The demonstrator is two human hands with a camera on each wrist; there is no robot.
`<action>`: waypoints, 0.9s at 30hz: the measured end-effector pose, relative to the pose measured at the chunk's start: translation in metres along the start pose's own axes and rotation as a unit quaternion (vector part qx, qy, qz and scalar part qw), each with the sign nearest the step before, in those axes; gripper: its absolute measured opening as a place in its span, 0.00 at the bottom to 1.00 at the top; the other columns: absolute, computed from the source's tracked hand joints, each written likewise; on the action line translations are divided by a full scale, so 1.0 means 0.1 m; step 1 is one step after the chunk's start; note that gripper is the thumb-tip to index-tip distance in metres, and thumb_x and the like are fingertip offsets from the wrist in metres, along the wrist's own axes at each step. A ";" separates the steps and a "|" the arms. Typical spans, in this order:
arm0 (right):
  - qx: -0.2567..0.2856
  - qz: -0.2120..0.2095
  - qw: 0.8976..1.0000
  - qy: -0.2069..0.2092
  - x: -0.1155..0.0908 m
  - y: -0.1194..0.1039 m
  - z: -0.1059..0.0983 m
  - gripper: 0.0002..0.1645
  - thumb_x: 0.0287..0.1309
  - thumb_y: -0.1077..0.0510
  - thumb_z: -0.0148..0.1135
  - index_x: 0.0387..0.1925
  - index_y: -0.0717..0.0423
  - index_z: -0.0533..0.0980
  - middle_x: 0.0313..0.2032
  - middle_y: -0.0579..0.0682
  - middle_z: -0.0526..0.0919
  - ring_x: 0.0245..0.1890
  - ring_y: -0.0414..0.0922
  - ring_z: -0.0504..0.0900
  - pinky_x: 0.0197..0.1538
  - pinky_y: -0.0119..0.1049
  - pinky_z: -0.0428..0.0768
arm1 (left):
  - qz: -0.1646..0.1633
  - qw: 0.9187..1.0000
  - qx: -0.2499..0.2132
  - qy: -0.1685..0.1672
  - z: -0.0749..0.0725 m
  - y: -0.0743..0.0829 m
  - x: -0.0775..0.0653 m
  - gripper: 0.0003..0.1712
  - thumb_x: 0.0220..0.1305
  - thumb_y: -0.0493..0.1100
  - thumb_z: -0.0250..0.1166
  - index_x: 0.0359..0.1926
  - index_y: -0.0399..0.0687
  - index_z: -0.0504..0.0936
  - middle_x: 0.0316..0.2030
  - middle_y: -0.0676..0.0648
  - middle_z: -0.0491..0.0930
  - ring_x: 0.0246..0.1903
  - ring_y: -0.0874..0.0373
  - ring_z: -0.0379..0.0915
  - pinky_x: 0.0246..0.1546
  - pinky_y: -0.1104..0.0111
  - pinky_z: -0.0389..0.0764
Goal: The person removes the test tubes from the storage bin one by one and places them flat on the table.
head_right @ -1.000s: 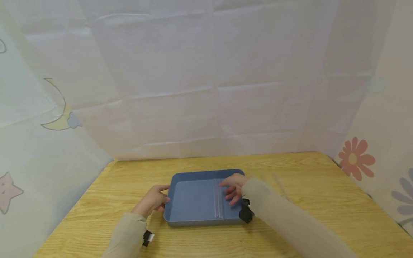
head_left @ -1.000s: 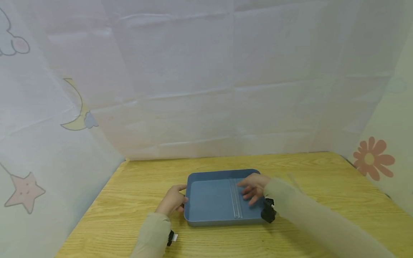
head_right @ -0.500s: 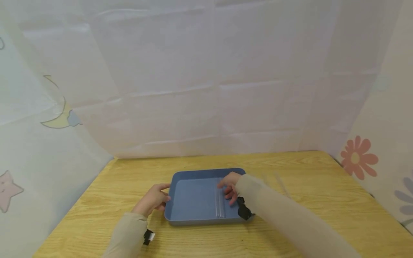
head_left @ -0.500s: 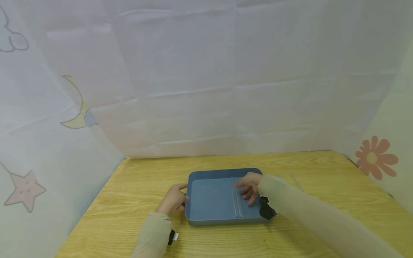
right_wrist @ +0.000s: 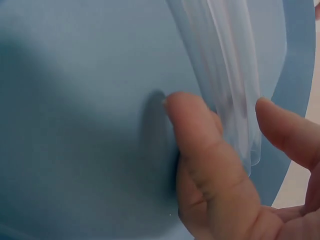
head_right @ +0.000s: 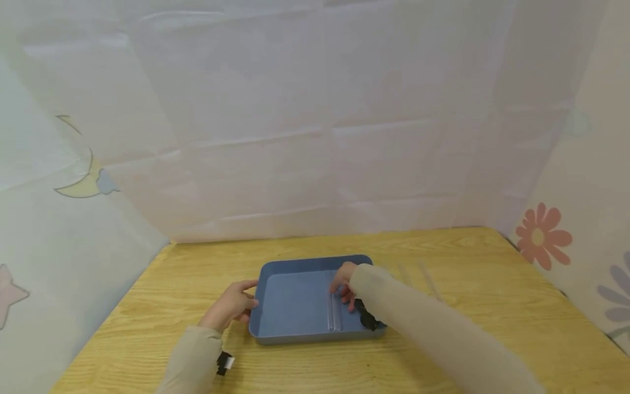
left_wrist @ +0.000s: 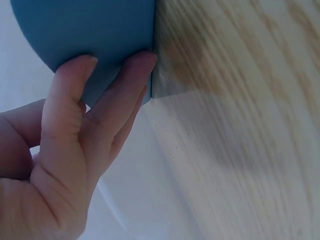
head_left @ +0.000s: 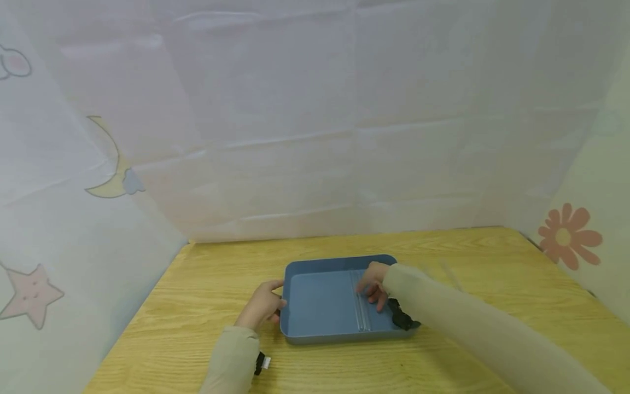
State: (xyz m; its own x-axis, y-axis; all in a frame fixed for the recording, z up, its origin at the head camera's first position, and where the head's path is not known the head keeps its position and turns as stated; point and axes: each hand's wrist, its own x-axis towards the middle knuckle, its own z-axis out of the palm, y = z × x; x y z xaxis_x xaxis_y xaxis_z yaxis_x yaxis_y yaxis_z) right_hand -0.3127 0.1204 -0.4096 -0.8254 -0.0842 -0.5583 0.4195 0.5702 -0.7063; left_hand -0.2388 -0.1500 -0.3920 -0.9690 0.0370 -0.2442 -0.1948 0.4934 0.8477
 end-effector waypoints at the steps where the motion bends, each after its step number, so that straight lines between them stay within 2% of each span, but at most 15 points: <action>1: -0.002 -0.001 1.000 0.002 0.01 0.00 0.00 0.42 0.57 0.66 0.66 0.67 0.73 0.56 0.37 0.66 0.76 0.26 0.53 0.78 0.30 0.50 0.83 | 0.001 1.000 0.000 0.000 0.00 0.00 0.00 0.32 0.63 0.23 0.57 0.69 0.32 0.64 0.42 0.35 0.81 0.21 0.56 0.76 0.15 0.72 0.73; 6: -0.011 -0.006 1.000 0.005 -0.05 -0.05 0.03 0.50 0.57 0.68 0.64 0.72 0.72 0.45 0.37 0.67 0.75 0.28 0.56 0.78 0.31 0.51 0.83 | 0.002 1.000 0.001 -0.003 0.00 0.00 0.00 0.32 0.63 0.23 0.56 0.69 0.32 0.64 0.39 0.38 0.81 0.20 0.57 0.74 0.16 0.71 0.73; 14: -0.022 -0.025 0.999 0.000 -0.15 -0.09 0.03 0.40 0.57 0.67 0.63 0.67 0.74 0.56 0.36 0.65 0.76 0.27 0.54 0.77 0.30 0.50 0.83 | 0.004 1.000 0.012 -0.005 -0.02 0.00 -0.01 0.32 0.64 0.23 0.56 0.69 0.31 0.63 0.43 0.35 0.80 0.24 0.56 0.77 0.17 0.70 0.74; 20: -0.031 -0.035 0.999 -0.001 -0.11 -0.08 0.06 0.33 0.56 0.67 0.64 0.61 0.74 0.65 0.36 0.64 0.75 0.30 0.56 0.77 0.29 0.51 0.83 | 0.004 1.000 0.016 -0.004 -0.02 0.00 -0.01 0.32 0.63 0.23 0.56 0.69 0.30 0.63 0.46 0.31 0.78 0.24 0.55 0.76 0.17 0.71 0.74; 27: -0.044 -0.049 0.998 0.004 -0.19 -0.06 0.04 0.21 0.54 0.66 0.64 0.49 0.72 0.72 0.32 0.62 0.76 0.28 0.53 0.77 0.28 0.48 0.83 | 0.006 1.000 0.020 -0.001 0.00 0.01 -0.02 0.32 0.63 0.23 0.57 0.68 0.30 0.63 0.47 0.30 0.78 0.24 0.55 0.77 0.18 0.70 0.75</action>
State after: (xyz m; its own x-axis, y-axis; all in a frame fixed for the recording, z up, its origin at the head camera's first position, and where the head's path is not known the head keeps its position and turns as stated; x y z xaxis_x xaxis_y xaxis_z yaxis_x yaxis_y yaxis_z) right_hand -0.2979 0.1151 -0.3966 -0.8645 -0.1369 -0.4837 0.3017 0.6284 -0.7170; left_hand -0.2374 -0.1496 -0.3906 -0.9710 0.0443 -0.2351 -0.1772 0.5274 0.8310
